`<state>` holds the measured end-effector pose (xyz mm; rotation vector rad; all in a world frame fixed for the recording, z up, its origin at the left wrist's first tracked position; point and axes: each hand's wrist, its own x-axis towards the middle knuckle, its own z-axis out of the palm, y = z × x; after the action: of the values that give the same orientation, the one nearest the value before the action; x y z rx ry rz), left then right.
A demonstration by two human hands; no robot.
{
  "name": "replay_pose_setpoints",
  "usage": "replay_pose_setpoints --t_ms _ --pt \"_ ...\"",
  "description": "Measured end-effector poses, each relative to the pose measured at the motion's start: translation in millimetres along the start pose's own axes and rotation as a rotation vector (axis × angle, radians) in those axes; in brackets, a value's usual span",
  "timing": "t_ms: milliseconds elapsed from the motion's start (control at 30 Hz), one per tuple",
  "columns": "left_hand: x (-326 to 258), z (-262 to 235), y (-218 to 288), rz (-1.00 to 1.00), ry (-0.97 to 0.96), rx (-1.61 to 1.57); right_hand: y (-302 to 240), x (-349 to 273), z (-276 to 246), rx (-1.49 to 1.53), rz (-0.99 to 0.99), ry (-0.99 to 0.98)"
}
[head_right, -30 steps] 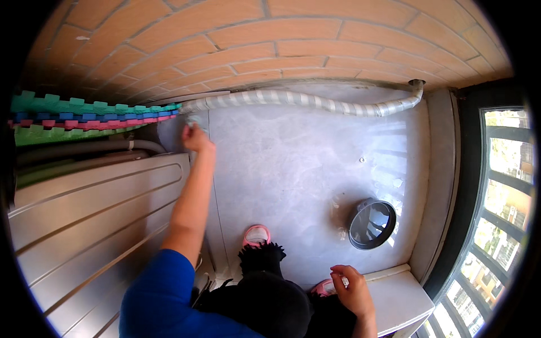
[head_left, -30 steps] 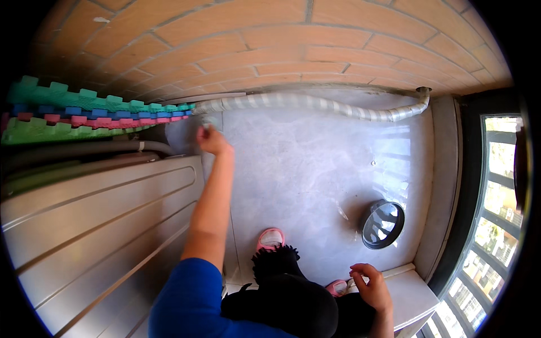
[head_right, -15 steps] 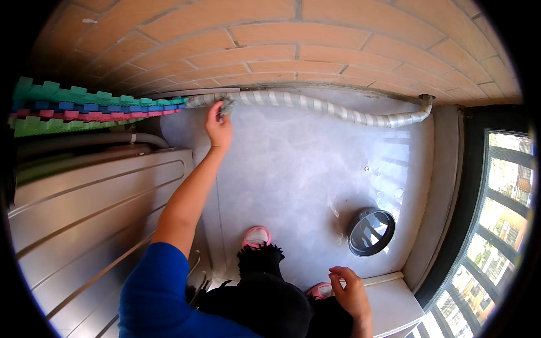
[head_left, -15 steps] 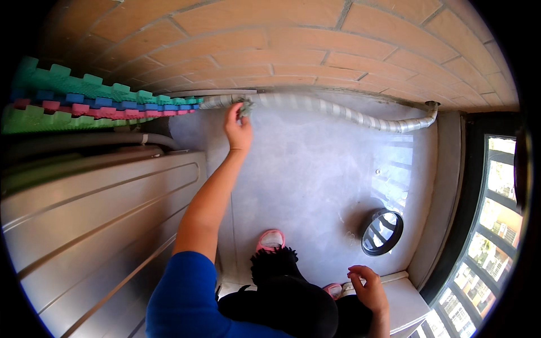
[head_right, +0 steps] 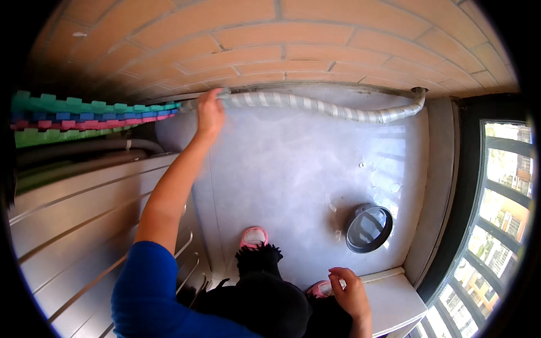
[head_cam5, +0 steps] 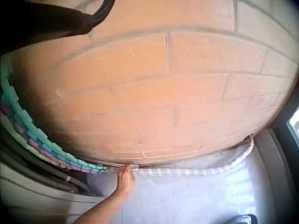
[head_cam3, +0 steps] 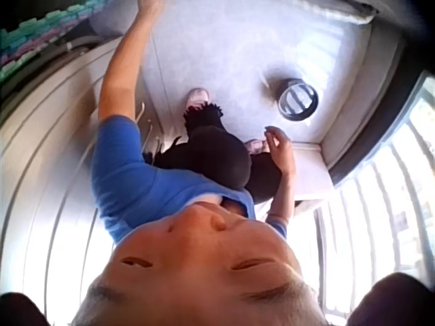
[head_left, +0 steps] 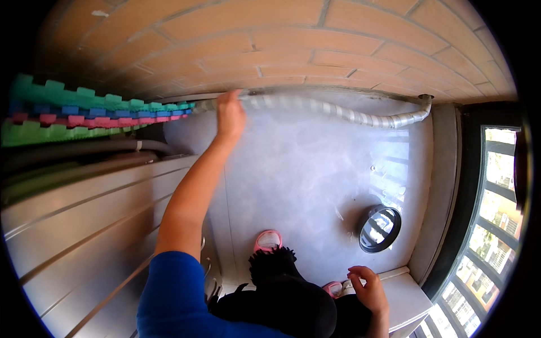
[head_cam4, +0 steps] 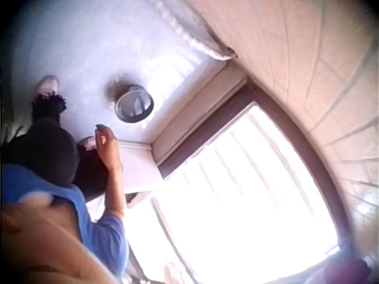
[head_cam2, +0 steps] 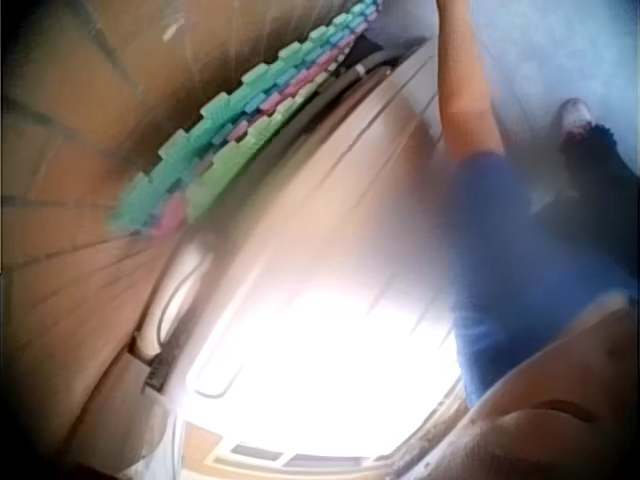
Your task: The person kneels on a balcony floor and uses a wet cloth to wipe a long, insulated pipe running along the wall. They repeatedly dip the cloth into a bucket of water to clean the pipe's surface.
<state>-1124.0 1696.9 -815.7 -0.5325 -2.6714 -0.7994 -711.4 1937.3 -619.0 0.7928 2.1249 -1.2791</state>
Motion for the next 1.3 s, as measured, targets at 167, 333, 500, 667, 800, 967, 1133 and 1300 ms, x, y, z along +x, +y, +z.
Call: replay_pose_setpoints --t_ms 167,333,500,667,800,967,1133,1300 --pt "16 -19 -64 -0.247 -0.116 0.478 -2 -3 -1 -0.007 -0.009 -0.019" --pt "19 2 -41 -0.148 -0.134 0.301 -2 1 -6 0.011 0.010 -0.033" --pt "28 29 49 -0.175 -0.396 0.110 -10 5 -13 0.043 0.040 -0.072" --pt "45 67 111 0.005 -0.580 0.131 -6 2 -17 0.029 0.029 -0.084" --pt "46 95 172 0.112 -0.665 0.082 -8 2 -20 0.023 0.017 -0.111" --pt "21 116 233 0.143 -0.617 -0.321 -6 2 -19 0.053 0.025 -0.097" --pt "-25 68 177 -0.175 0.017 -0.826 5 -3 -23 0.063 0.001 -0.048" --pt "-54 40 45 -0.362 0.409 -0.365 2 -1 -25 0.052 -0.090 -0.048"
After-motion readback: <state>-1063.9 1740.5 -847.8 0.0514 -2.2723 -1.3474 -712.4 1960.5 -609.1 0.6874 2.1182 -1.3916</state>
